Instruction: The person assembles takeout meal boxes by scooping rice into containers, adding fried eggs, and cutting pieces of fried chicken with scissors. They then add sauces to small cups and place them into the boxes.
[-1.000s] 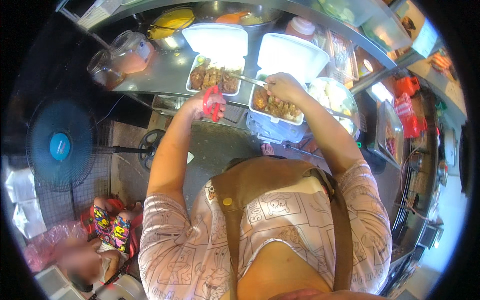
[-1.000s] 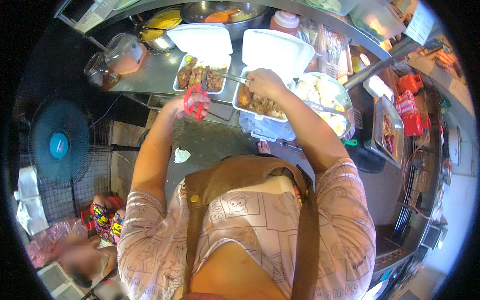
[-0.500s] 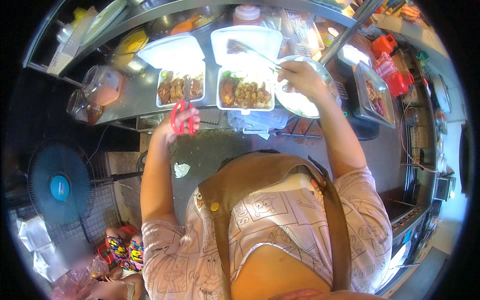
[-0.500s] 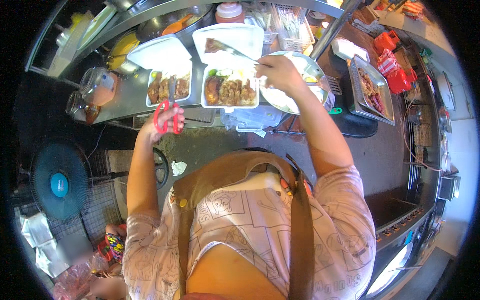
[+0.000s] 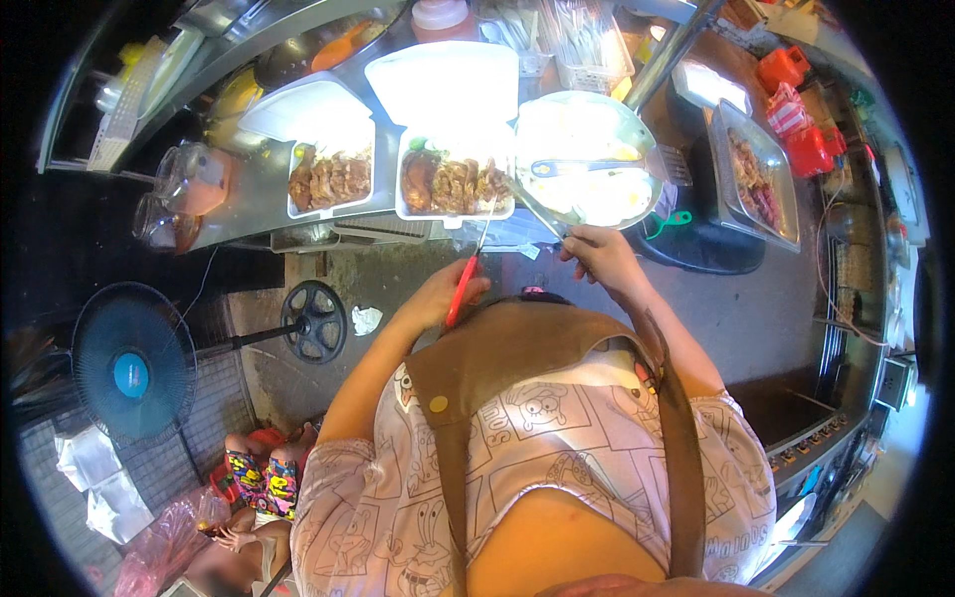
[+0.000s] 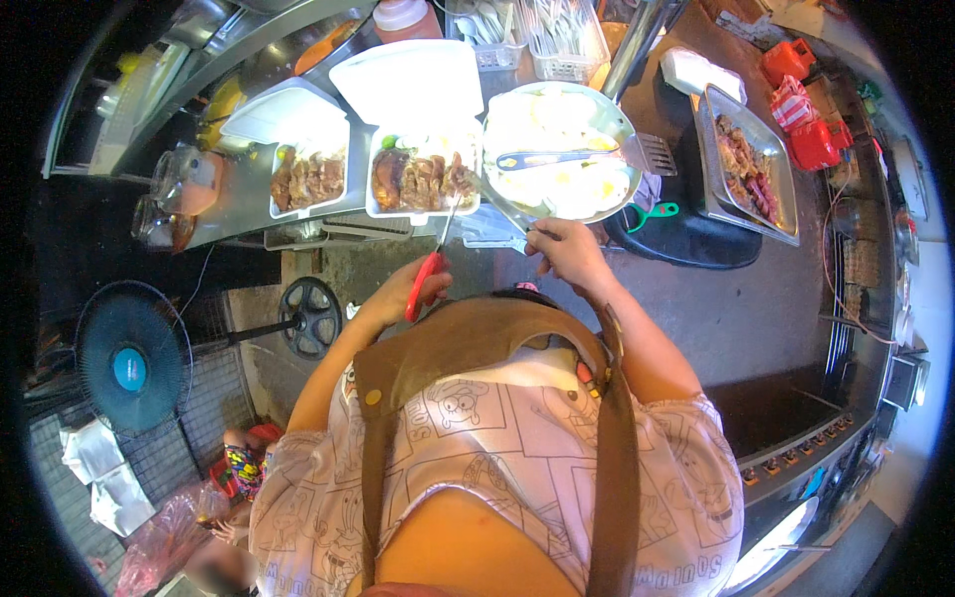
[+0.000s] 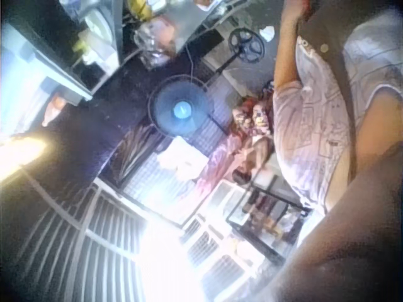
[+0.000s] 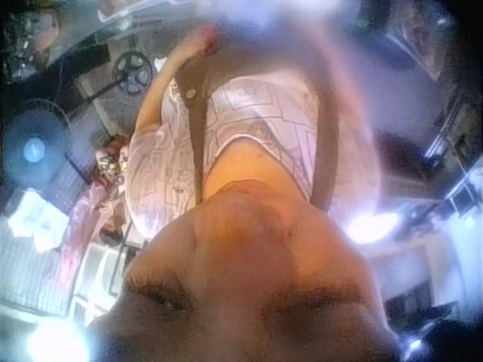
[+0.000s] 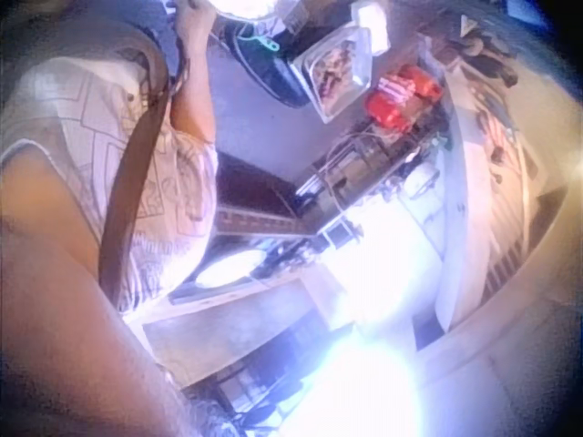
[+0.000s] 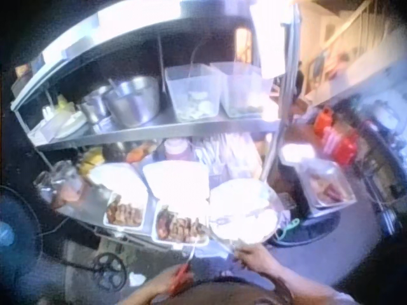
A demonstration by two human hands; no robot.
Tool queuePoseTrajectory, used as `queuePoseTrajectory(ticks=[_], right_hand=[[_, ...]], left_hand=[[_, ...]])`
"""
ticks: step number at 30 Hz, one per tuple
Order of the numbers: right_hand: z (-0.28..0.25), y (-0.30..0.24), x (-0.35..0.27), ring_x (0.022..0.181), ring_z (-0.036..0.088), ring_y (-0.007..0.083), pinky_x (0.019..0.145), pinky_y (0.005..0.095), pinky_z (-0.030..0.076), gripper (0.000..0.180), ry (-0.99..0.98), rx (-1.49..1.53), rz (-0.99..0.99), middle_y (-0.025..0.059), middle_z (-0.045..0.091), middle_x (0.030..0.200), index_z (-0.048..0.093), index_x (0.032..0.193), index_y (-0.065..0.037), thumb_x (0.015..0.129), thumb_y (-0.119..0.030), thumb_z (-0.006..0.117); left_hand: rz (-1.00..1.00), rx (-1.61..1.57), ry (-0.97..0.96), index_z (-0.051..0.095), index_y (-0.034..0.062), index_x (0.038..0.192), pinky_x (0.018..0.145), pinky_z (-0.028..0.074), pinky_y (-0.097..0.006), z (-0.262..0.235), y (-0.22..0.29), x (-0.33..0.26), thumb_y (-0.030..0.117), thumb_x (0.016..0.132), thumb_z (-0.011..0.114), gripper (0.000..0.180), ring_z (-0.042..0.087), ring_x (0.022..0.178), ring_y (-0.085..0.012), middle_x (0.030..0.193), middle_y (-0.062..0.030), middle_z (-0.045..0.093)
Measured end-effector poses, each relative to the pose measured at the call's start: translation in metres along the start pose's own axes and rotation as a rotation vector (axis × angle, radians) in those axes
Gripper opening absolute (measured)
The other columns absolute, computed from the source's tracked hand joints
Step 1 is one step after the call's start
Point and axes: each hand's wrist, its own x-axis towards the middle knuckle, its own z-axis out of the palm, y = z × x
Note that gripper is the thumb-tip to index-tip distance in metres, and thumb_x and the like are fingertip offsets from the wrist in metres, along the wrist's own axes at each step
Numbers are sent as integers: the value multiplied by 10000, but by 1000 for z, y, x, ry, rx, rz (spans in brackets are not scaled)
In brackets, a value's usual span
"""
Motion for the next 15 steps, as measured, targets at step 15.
queuePoseTrajectory(ticks=[15], right_hand=[[-18, 5, 3, 537, 634, 170, 543, 306, 491, 210, -7, -288, -148, 99, 675, 739, 659, 909, 6, 881, -193, 598]], left_hand=[[45, -129, -28, 602, 13, 1003, 550, 477, -265, 11, 1, 39, 274, 898, 631, 282, 616, 659, -136, 794, -48, 616]])
